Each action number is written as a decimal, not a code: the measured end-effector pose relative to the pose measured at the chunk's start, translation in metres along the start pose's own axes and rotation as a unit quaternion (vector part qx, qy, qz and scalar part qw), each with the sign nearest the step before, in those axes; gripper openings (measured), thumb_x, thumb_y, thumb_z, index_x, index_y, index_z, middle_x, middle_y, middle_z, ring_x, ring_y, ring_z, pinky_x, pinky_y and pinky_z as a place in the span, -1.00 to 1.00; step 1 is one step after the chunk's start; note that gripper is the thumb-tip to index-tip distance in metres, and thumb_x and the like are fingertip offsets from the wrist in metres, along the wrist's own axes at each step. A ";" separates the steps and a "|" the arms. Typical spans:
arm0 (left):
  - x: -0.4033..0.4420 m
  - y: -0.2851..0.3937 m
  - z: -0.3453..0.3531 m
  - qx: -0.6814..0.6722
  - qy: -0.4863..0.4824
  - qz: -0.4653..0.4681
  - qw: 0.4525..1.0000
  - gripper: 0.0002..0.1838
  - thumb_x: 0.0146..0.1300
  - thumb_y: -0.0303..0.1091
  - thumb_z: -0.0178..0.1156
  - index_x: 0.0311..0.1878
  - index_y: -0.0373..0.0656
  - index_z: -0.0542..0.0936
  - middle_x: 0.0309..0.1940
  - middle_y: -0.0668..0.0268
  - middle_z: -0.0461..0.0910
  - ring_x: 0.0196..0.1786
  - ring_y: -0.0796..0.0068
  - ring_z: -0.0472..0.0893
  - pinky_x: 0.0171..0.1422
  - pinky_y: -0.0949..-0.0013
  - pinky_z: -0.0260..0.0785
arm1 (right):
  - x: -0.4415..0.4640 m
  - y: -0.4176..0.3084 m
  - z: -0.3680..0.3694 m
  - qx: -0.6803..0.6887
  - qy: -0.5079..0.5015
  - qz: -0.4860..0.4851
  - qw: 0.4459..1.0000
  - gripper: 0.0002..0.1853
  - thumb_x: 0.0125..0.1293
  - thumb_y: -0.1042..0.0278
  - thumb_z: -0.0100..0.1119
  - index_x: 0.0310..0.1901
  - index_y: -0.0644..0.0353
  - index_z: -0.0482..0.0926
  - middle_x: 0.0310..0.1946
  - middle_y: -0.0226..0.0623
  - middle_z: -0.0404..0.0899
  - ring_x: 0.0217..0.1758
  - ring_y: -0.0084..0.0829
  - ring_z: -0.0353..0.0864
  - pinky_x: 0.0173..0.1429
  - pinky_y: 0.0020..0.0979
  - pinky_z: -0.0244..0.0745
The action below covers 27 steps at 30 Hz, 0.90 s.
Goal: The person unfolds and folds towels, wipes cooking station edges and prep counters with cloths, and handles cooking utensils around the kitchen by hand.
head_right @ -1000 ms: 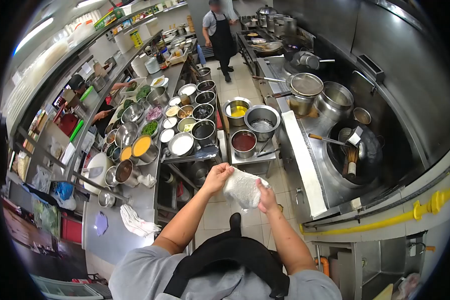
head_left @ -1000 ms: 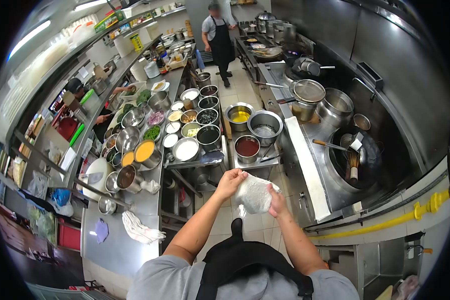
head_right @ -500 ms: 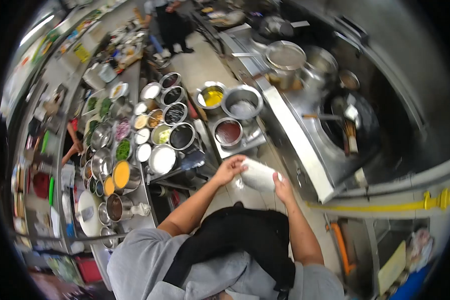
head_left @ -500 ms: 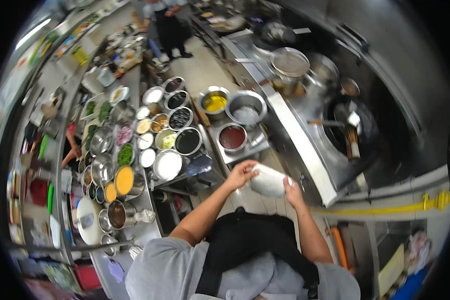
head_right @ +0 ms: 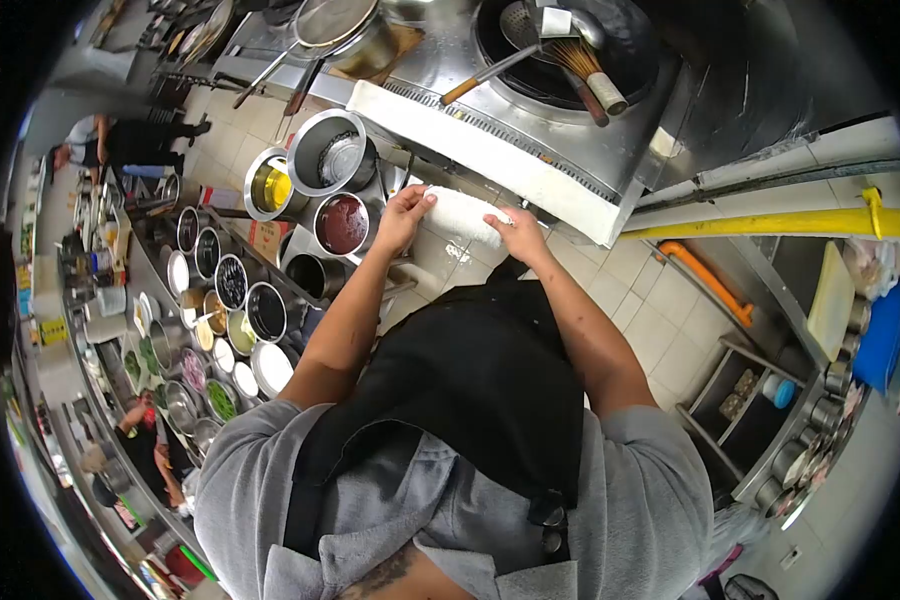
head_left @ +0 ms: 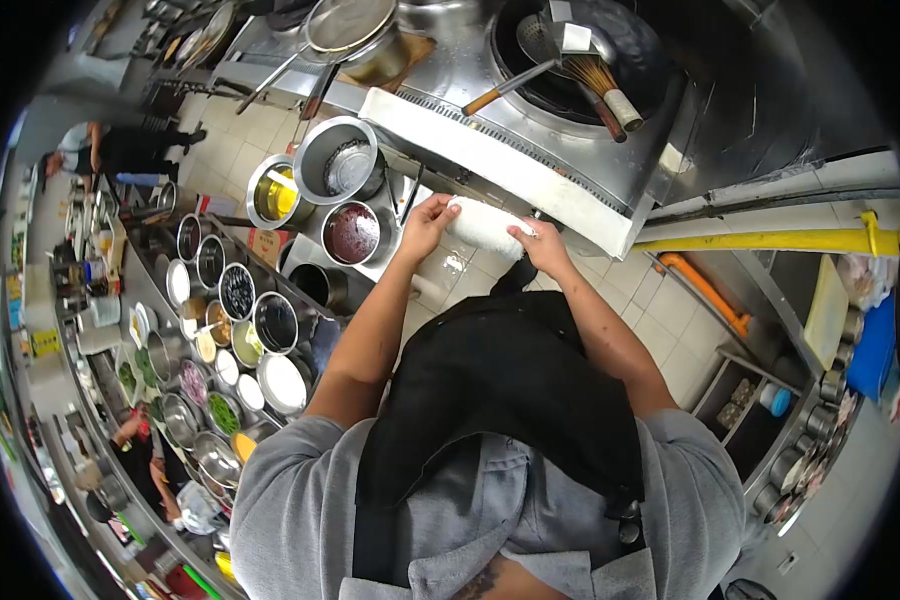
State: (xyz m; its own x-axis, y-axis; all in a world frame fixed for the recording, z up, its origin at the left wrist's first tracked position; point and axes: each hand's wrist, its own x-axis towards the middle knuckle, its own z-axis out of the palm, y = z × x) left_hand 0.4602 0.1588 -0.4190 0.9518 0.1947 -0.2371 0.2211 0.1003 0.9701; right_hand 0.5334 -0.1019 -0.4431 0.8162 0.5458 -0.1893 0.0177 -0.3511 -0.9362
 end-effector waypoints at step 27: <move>0.204 -0.010 0.034 0.453 0.029 0.042 0.890 -0.74 0.26 -0.19 0.34 -0.27 -0.21 0.62 -0.38 0.07 0.69 -0.24 -0.02 0.69 -0.13 0.05 0.50 | 0.136 -0.002 -0.035 -0.273 0.202 0.264 0.903 -0.55 0.29 -0.10 0.30 -0.16 0.21 0.65 -0.24 0.05 0.71 -0.09 0.09 0.69 0.02 0.00 0.58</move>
State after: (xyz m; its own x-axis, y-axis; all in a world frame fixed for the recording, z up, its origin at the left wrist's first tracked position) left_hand 0.6591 0.1642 -0.4749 0.9662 0.2169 -0.1393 0.2558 -0.7397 0.6224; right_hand 0.6648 -0.0535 -0.4569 0.9361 -0.0917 -0.3396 -0.2445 -0.8637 -0.4408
